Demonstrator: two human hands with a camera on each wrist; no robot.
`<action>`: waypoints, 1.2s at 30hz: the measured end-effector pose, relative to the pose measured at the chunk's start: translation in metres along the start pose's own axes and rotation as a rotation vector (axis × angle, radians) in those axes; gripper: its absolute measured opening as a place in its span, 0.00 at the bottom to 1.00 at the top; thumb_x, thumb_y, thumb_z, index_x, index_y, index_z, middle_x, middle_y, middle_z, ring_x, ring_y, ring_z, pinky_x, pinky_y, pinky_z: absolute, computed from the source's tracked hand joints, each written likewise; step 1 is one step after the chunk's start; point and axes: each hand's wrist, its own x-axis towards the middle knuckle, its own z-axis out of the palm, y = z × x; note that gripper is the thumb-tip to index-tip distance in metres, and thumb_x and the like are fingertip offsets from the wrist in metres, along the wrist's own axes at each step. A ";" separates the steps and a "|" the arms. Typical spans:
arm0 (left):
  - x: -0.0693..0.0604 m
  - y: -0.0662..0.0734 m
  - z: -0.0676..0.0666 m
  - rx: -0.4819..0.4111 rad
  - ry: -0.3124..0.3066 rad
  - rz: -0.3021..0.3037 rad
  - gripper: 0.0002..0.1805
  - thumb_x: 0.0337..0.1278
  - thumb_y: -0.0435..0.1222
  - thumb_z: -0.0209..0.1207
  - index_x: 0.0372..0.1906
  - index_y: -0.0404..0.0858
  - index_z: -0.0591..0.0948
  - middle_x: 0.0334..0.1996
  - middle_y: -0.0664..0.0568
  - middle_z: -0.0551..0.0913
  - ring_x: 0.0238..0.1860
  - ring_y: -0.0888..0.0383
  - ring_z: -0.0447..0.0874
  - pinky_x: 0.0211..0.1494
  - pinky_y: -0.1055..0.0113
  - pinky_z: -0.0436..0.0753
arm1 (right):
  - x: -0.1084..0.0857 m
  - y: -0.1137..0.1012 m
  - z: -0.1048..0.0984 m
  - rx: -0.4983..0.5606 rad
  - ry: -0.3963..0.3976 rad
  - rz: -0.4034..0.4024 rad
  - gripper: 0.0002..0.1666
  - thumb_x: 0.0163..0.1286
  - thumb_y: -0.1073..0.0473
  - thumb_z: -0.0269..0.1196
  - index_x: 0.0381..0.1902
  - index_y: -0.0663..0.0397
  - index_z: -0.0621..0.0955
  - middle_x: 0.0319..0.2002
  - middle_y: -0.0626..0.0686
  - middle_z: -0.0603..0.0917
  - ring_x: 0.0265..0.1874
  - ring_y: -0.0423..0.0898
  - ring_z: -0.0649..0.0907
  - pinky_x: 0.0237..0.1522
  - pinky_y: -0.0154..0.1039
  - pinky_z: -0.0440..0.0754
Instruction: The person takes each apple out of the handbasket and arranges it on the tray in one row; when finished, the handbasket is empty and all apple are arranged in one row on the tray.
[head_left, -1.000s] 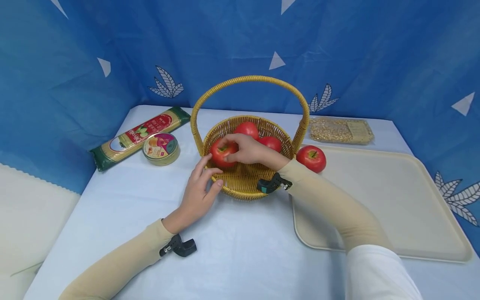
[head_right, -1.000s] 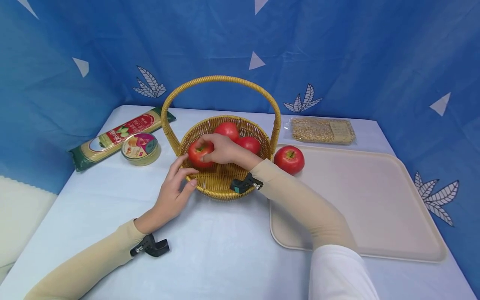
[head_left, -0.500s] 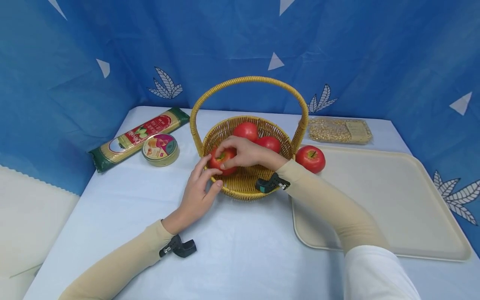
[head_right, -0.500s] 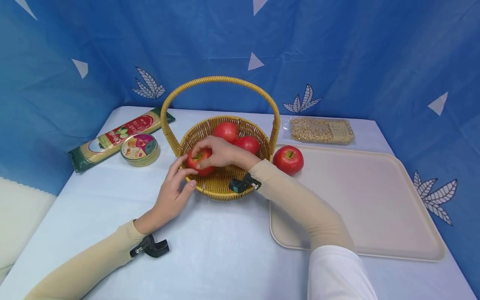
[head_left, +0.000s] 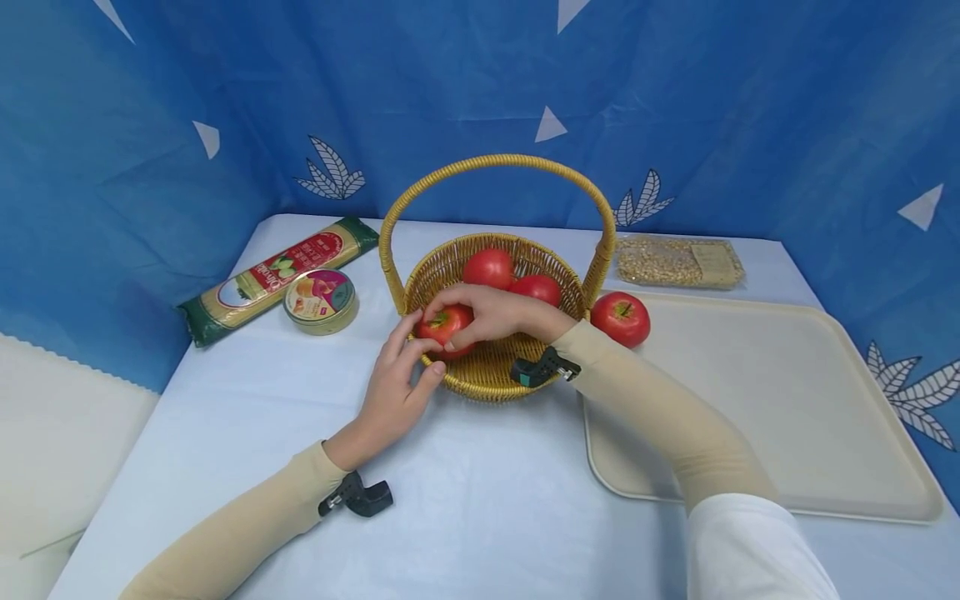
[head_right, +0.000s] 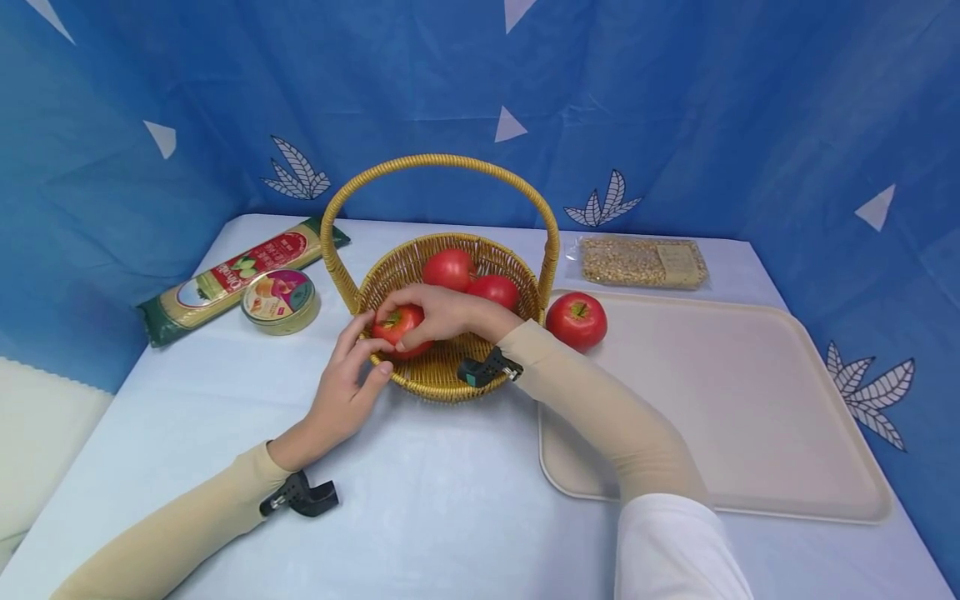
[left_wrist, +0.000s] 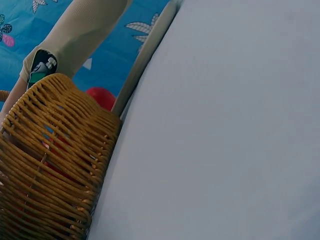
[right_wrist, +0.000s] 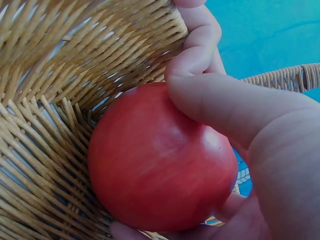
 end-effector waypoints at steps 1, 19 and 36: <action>0.000 0.000 0.000 0.001 0.000 0.001 0.16 0.73 0.45 0.56 0.50 0.36 0.80 0.77 0.37 0.62 0.78 0.39 0.60 0.77 0.36 0.61 | 0.000 0.000 0.000 -0.001 -0.003 -0.002 0.26 0.62 0.56 0.71 0.59 0.48 0.80 0.57 0.52 0.80 0.58 0.48 0.77 0.56 0.40 0.84; 0.000 -0.002 0.001 0.011 0.008 0.025 0.22 0.76 0.52 0.52 0.49 0.36 0.79 0.77 0.40 0.63 0.76 0.38 0.62 0.75 0.36 0.64 | -0.002 -0.001 0.000 -0.005 0.021 0.073 0.34 0.56 0.57 0.70 0.63 0.45 0.79 0.59 0.51 0.80 0.58 0.49 0.77 0.53 0.42 0.85; 0.000 -0.001 0.001 0.008 0.012 0.027 0.19 0.75 0.50 0.54 0.49 0.38 0.80 0.78 0.40 0.62 0.77 0.39 0.61 0.75 0.35 0.63 | -0.003 -0.005 -0.003 -0.076 0.035 0.073 0.34 0.61 0.55 0.74 0.66 0.45 0.79 0.60 0.51 0.81 0.59 0.49 0.78 0.57 0.44 0.84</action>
